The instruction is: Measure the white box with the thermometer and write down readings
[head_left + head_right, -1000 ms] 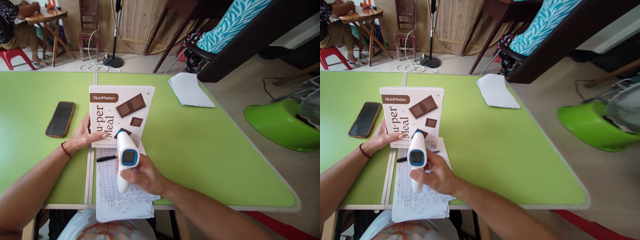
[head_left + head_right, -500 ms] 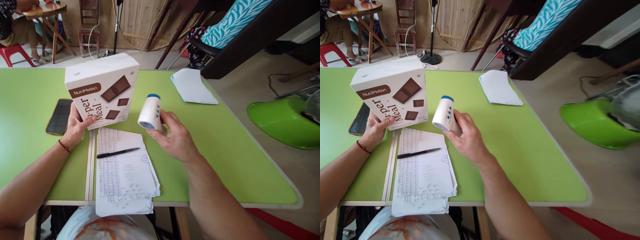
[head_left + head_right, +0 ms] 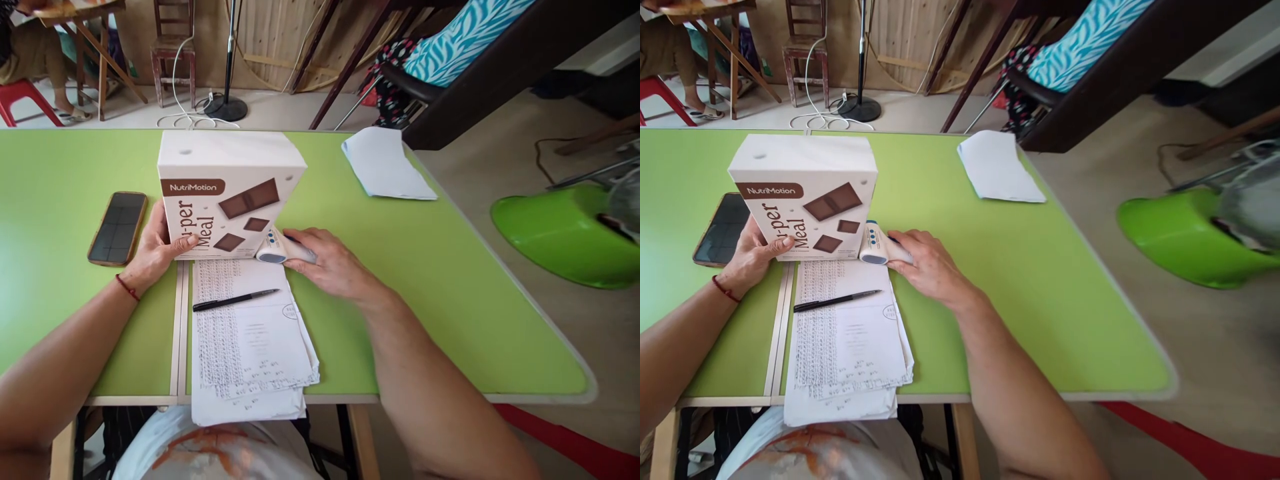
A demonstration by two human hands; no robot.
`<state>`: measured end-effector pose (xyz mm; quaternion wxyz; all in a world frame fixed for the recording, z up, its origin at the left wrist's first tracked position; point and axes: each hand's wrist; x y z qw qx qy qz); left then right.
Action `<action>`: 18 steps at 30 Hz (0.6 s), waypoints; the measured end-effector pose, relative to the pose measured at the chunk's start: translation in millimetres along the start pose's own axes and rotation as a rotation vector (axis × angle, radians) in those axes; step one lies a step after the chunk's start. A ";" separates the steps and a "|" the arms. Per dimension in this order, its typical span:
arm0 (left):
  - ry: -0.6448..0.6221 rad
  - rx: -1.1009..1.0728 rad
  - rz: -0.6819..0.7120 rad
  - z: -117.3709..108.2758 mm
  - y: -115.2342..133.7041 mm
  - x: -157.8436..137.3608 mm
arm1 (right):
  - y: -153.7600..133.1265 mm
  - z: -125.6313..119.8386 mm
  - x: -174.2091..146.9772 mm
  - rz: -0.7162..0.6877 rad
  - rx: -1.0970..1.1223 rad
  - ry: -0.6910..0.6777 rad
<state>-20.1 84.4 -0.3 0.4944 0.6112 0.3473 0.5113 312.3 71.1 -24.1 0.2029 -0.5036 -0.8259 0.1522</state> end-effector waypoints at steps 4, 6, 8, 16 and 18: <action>0.001 0.010 -0.002 -0.1 -0.3 0.1 | 0.5 2.3 0.2 0.012 -0.024 -0.006; -0.008 0.031 0.009 -0.2 0.3 0.2 | 0.2 2.9 0.4 0.022 -0.040 0.000; -0.028 0.072 0.026 -0.1 1.7 0.2 | 0.1 3.4 0.9 0.037 -0.058 -0.002; -0.063 0.203 0.052 -2.0 -2.7 -1.1 | -23.6 -8.0 -3.9 -0.060 -0.058 0.177; -0.037 0.205 0.063 -4.0 -9.7 -0.6 | -39.1 -10.3 -8.5 -0.167 0.071 0.116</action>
Point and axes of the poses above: each hand's wrist, its own x-axis towards the middle knuckle, its own z-axis out of the palm, y = z × x, and after that the axes turned 3 degrees about -y, right-handed
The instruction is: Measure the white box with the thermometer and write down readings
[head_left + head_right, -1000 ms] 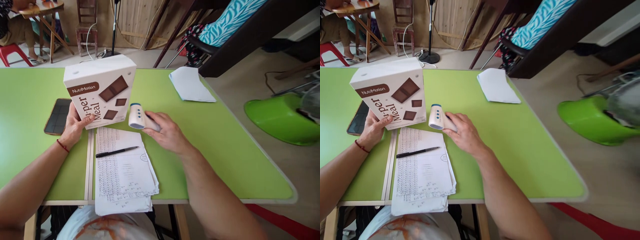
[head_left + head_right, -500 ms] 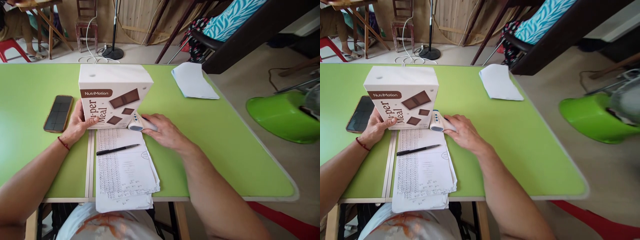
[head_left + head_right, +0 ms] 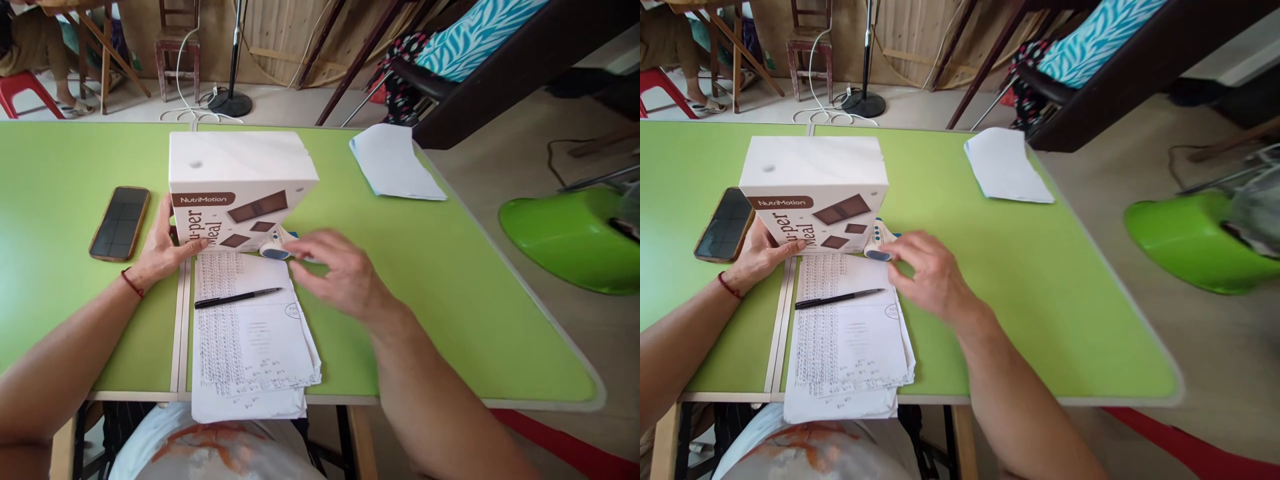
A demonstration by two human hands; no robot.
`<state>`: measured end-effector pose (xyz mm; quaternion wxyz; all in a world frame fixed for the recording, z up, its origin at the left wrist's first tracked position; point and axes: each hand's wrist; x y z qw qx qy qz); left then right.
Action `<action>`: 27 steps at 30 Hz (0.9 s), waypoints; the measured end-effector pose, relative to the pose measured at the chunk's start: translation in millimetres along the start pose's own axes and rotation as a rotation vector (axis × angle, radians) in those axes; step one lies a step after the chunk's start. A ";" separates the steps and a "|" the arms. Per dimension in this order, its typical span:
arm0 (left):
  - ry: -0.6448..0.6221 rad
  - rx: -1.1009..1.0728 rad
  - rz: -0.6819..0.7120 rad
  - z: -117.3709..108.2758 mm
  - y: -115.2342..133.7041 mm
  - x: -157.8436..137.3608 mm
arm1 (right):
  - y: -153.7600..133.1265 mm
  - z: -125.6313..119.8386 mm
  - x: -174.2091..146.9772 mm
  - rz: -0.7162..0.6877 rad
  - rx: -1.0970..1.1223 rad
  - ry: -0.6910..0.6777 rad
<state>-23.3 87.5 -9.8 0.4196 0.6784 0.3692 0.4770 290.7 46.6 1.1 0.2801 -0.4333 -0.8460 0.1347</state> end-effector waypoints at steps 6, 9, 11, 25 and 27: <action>0.091 0.020 -0.016 1.0 -14.3 0.6 | -29.3 11.8 -3.8 -0.156 0.069 -0.298; 0.074 0.089 0.009 2.2 -13.7 0.2 | -31.2 13.4 -3.6 -0.100 0.110 -0.222; 0.059 0.103 0.003 2.7 -12.8 0.0 | -34.4 13.1 -3.8 0.006 0.226 -0.099; 0.031 0.105 0.044 7.8 -12.2 6.1 | -51.9 50.9 1.3 0.316 0.524 0.170; 0.019 0.168 0.060 7.4 -9.8 5.6 | -50.2 52.3 0.3 0.242 0.480 0.211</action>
Point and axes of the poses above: each hand's wrist, its own x-axis towards the middle knuckle, its own z-axis out of the palm, y = z × x, and after that the axes turned 3 degrees about -y, right-handed
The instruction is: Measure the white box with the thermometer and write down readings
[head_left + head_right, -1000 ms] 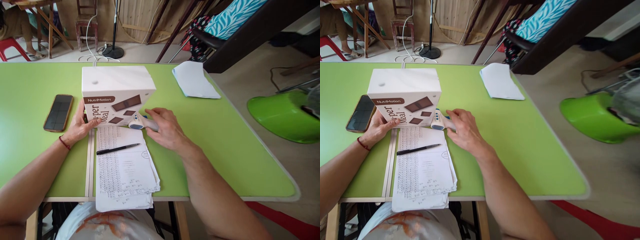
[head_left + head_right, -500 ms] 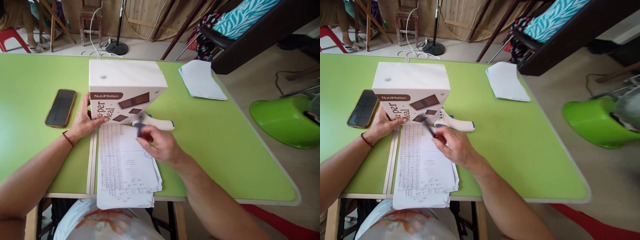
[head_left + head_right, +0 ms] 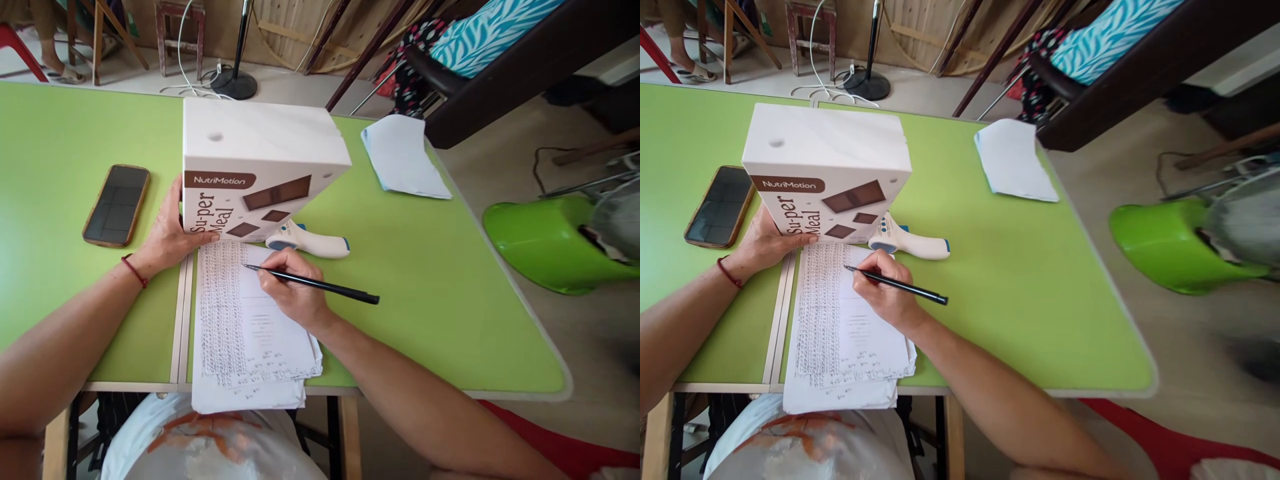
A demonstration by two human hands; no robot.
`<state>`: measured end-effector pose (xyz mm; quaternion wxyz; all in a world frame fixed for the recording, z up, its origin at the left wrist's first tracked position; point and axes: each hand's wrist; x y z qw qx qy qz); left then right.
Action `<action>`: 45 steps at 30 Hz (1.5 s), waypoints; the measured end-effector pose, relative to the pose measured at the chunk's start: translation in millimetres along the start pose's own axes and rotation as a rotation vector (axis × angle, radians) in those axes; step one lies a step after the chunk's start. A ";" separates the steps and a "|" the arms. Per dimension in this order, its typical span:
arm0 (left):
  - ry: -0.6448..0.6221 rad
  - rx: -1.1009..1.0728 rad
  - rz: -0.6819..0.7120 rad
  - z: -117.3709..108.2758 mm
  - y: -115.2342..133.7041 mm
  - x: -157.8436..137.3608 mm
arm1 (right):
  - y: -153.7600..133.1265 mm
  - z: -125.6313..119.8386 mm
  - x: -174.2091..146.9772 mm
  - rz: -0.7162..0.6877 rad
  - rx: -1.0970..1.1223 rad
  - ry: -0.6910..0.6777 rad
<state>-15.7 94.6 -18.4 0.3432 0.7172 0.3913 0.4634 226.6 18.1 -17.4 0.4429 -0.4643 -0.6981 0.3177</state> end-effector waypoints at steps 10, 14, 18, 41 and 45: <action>-0.026 0.113 -0.001 -1.9 6.9 -1.3 | 3.1 0.7 0.9 -0.122 -0.030 -0.035; -0.024 0.105 0.008 -1.3 9.1 -0.2 | 3.0 1.7 1.5 -0.114 -0.023 -0.047; -0.034 0.110 0.000 -1.4 10.5 0.4 | 3.6 1.9 2.0 -0.095 -0.020 -0.062; -0.038 0.110 -0.012 -2.1 9.7 0.1 | 1.8 1.3 2.4 -0.086 -0.031 -0.018; -0.039 0.116 -0.008 -2.6 10.5 0.2 | 2.6 1.2 2.5 -0.081 -0.012 -0.047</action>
Point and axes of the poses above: each hand's wrist, its own x-axis towards the middle knuckle, its own z-axis out of the palm, y = z × x, and after that the axes turned 3 degrees about -y, right-handed
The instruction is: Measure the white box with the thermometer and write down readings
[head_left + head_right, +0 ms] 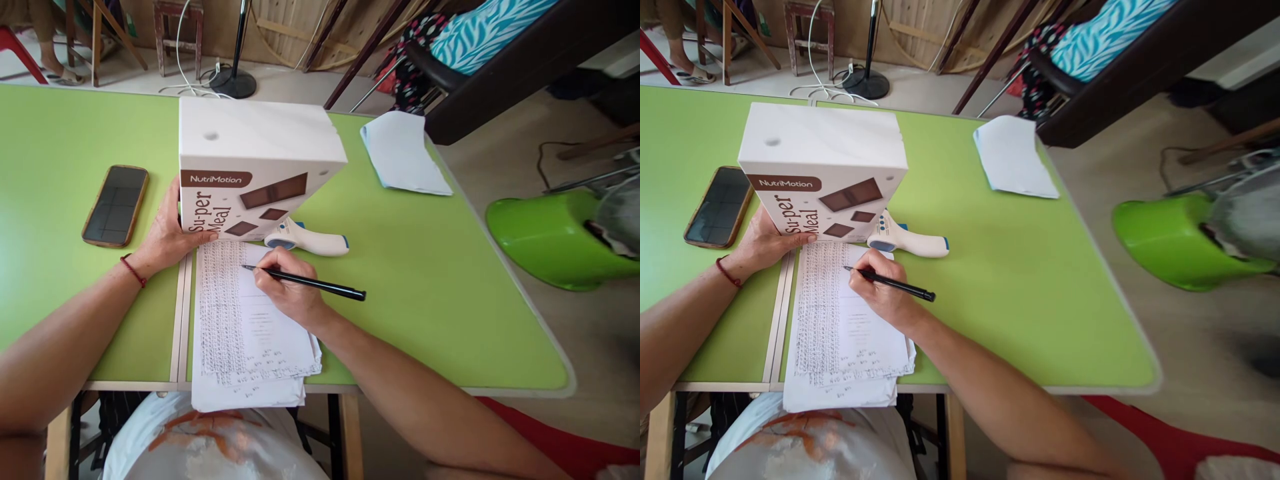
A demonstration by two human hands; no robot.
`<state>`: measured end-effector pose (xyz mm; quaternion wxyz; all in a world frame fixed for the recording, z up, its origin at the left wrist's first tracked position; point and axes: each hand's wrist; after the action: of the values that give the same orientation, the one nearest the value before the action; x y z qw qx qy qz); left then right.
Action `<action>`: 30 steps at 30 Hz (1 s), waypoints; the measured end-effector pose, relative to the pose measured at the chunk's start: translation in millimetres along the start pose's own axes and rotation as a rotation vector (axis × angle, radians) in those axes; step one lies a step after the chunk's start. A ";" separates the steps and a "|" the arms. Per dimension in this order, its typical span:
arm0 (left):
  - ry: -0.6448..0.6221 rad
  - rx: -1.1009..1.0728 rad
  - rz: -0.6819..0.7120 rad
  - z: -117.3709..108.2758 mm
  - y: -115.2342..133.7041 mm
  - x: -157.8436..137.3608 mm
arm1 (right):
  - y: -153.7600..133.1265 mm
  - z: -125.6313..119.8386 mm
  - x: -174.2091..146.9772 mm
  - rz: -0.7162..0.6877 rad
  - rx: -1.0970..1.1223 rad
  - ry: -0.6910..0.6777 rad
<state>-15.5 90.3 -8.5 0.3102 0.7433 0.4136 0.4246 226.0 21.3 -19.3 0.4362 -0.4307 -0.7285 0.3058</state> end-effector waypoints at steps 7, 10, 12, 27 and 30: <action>0.005 0.003 0.008 0.3 -7.4 -0.3 | -1.5 -1.2 1.0 0.021 -0.008 -0.019; 0.012 -0.002 0.022 0.6 -9.2 -0.2 | -1.7 -2.0 1.3 0.041 -0.020 -0.034; 0.012 -0.001 0.021 0.7 -8.8 -0.2 | -1.5 -2.2 1.1 0.044 -0.018 -0.031; 0.001 -0.008 0.000 -0.5 -3.3 -0.1 | -2.1 -2.8 1.7 0.046 -0.028 -0.031; 0.000 -0.016 -0.001 -0.4 -3.8 0.2 | -2.1 -2.4 1.8 0.032 -0.019 -0.025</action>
<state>-17.1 92.3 -11.4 0.3162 0.7407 0.4104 0.4277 227.0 22.1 -15.9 0.4180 -0.4427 -0.7298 0.3111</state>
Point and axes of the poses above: each hand's wrist, its own x-axis towards the middle knuckle, its own z-axis out of the palm, y = z × x, and after that the axes turned 3 degrees about -y, right-handed
